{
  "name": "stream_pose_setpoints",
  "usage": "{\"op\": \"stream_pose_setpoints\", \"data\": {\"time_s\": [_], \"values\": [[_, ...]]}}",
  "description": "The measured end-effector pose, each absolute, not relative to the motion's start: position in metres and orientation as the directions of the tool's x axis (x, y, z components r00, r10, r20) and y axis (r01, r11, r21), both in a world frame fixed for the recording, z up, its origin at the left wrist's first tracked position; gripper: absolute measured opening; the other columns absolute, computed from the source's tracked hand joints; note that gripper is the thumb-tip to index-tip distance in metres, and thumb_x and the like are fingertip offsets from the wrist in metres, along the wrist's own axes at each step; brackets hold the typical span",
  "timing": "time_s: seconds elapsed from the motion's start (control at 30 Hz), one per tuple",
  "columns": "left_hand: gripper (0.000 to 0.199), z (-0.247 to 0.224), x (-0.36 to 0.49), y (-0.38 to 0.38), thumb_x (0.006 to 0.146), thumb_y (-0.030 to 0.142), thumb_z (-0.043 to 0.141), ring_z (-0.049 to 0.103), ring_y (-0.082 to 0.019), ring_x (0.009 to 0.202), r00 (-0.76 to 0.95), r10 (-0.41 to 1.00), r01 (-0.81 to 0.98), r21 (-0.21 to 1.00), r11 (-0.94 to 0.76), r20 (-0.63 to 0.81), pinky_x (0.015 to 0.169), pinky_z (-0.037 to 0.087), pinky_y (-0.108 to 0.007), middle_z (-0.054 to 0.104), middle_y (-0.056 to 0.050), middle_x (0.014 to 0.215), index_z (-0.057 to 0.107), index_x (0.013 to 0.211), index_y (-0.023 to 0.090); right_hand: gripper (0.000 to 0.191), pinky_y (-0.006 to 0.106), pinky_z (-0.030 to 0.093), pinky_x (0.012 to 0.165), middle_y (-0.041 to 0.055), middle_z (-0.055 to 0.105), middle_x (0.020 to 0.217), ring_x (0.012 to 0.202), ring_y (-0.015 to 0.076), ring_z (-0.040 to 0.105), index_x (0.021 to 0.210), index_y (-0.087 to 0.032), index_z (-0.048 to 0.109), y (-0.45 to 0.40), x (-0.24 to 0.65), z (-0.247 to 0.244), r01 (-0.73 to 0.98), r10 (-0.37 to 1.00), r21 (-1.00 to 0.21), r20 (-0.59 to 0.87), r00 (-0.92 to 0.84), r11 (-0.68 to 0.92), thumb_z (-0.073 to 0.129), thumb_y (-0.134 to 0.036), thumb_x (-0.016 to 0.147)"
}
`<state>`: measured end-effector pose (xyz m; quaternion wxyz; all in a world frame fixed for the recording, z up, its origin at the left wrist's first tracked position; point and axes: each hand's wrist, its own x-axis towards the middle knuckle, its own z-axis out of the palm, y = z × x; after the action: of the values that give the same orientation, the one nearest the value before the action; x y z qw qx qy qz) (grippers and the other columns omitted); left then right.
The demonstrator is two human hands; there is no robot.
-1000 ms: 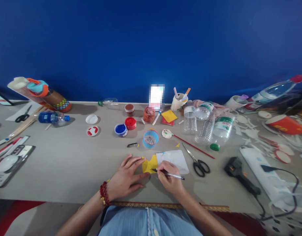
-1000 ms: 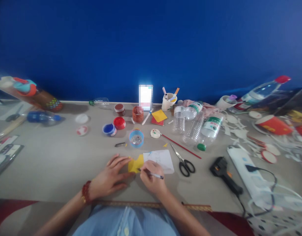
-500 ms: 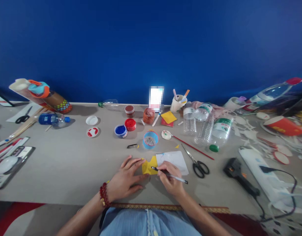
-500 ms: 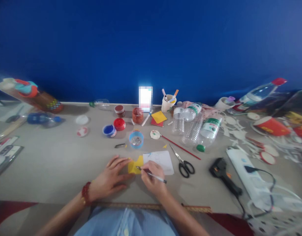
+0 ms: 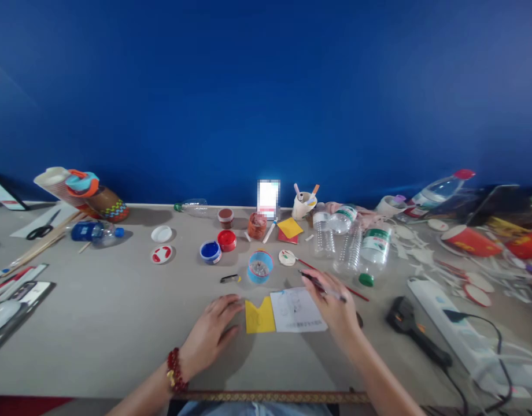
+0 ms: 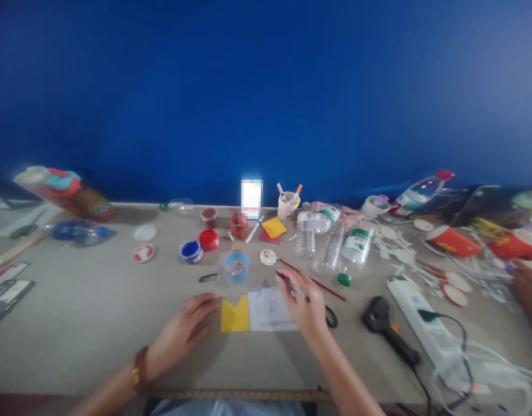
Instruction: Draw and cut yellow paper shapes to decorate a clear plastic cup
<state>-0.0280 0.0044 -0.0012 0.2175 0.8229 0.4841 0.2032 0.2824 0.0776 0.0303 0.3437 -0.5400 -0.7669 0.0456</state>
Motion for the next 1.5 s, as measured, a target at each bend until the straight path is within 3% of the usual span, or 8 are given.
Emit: {"op": "stream_pose_setpoints", "data": {"time_s": [0.1, 0.23, 0.33, 0.5, 0.77, 1.0, 1.23, 1.5], "values": [[0.039, -0.004, -0.025, 0.016, 0.092, 0.023, 0.051, 0.053, -0.024, 0.12, 0.43, 0.889, 0.738, 0.504, -0.448, 0.16, 0.102, 0.048, -0.042, 0.056, -0.009, 0.13, 0.051, 0.131, 0.026, 0.048, 0.027, 0.04, 0.055, 0.0065, 0.069, 0.067, 0.059, 0.0195, 0.063, 0.07, -0.018, 0.065, 0.106, 0.295, 0.043, 0.948, 0.944, -0.217, 0.284, -0.166, 0.232, 0.042, -0.053, 0.095], [0.028, -0.006, -0.014, 0.034, 0.092, 0.018, 0.049, 0.058, -0.023, 0.108, 0.402, 0.895, 0.776, 0.448, -0.445, 0.193, 0.094, 0.052, -0.041, 0.061, -0.008, 0.116, 0.06, 0.118, 0.023, 0.038, 0.025, 0.034, 0.053, 0.0046, 0.07, 0.075, 0.066, 0.0197, 0.064, 0.079, -0.021, 0.066, 0.138, 0.293, 0.06, 0.984, 0.984, 0.013, 0.015, -0.178, 0.177, 0.044, -0.047, 0.096], [0.02, -0.006, -0.008, 0.041, 0.091, 0.016, 0.05, 0.058, -0.023, 0.104, 0.385, 0.898, 0.778, 0.449, -0.44, 0.213, 0.091, 0.052, -0.041, 0.061, -0.008, 0.108, 0.063, 0.105, 0.021, 0.024, 0.025, 0.038, 0.059, 0.0055, 0.072, 0.083, 0.076, 0.0214, 0.065, 0.087, -0.022, 0.068, 0.157, 0.284, 0.066, 0.975, 0.976, 0.044, -0.015, -0.219, 0.219, 0.052, -0.039, 0.093], [0.012, -0.005, -0.003, 0.041, 0.088, 0.013, 0.052, 0.057, -0.025, 0.101, 0.36, 0.91, 0.776, 0.475, -0.415, 0.206, 0.088, 0.051, -0.042, 0.061, -0.007, 0.101, 0.06, 0.094, 0.02, 0.018, 0.029, 0.041, 0.07, 0.0126, 0.071, 0.091, 0.093, 0.0275, 0.063, 0.09, -0.017, 0.072, 0.184, 0.268, 0.064, 0.961, 0.966, 0.094, -0.021, -0.259, 0.26, 0.059, -0.03, 0.09], [0.013, -0.007, -0.002, 0.042, 0.088, 0.012, 0.05, 0.056, -0.024, 0.097, 0.376, 0.901, 0.76, 0.484, -0.434, 0.218, 0.084, 0.05, -0.04, 0.059, -0.007, 0.098, 0.06, 0.092, 0.019, 0.013, 0.031, 0.041, 0.078, 0.0109, 0.071, 0.092, 0.097, 0.0281, 0.06, 0.088, -0.018, 0.074, 0.197, 0.266, 0.06, 0.94, 0.941, 0.073, 0.041, -0.337, 0.333, 0.067, -0.028, 0.084], [0.014, -0.004, 0.0, 0.043, 0.088, 0.012, 0.049, 0.056, -0.023, 0.095, 0.397, 0.888, 0.754, 0.468, -0.46, 0.234, 0.086, 0.048, -0.04, 0.06, -0.006, 0.094, 0.061, 0.088, 0.02, 0.023, 0.03, 0.041, 0.083, 0.0064, 0.069, 0.097, 0.097, 0.0232, 0.059, 0.095, -0.02, 0.067, 0.152, 0.281, 0.074, 0.934, 0.923, -0.024, 0.163, -0.349, 0.357, 0.047, -0.031, 0.096], [0.013, 0.002, 0.002, 0.045, 0.089, 0.013, 0.049, 0.056, -0.024, 0.095, 0.399, 0.9, 0.755, 0.494, -0.431, 0.176, 0.086, 0.047, -0.041, 0.06, -0.006, 0.093, 0.059, 0.084, 0.019, 0.019, 0.032, 0.047, 0.077, 0.0061, 0.069, 0.09, 0.089, 0.0224, 0.062, 0.092, -0.02, 0.068, 0.074, 0.274, 0.049, 0.758, 0.844, -0.381, 0.145, -0.516, 0.529, 0.05, -0.026, 0.092], [0.017, 0.019, -0.006, 0.038, 0.096, 0.018, 0.038, 0.06, -0.02, 0.082, 0.384, 0.914, 0.716, 0.585, -0.382, 0.128, 0.075, 0.048, -0.031, 0.063, -0.003, 0.087, 0.054, 0.091, 0.022, 0.027, 0.036, 0.052, 0.081, 0.0103, 0.068, 0.107, 0.092, 0.0236, 0.064, 0.115, -0.021, 0.061, 0.024, 0.252, 0.028, 0.602, 0.901, -0.686, 0.199, -0.385, 0.409, 0.054, -0.023, 0.089]]}}
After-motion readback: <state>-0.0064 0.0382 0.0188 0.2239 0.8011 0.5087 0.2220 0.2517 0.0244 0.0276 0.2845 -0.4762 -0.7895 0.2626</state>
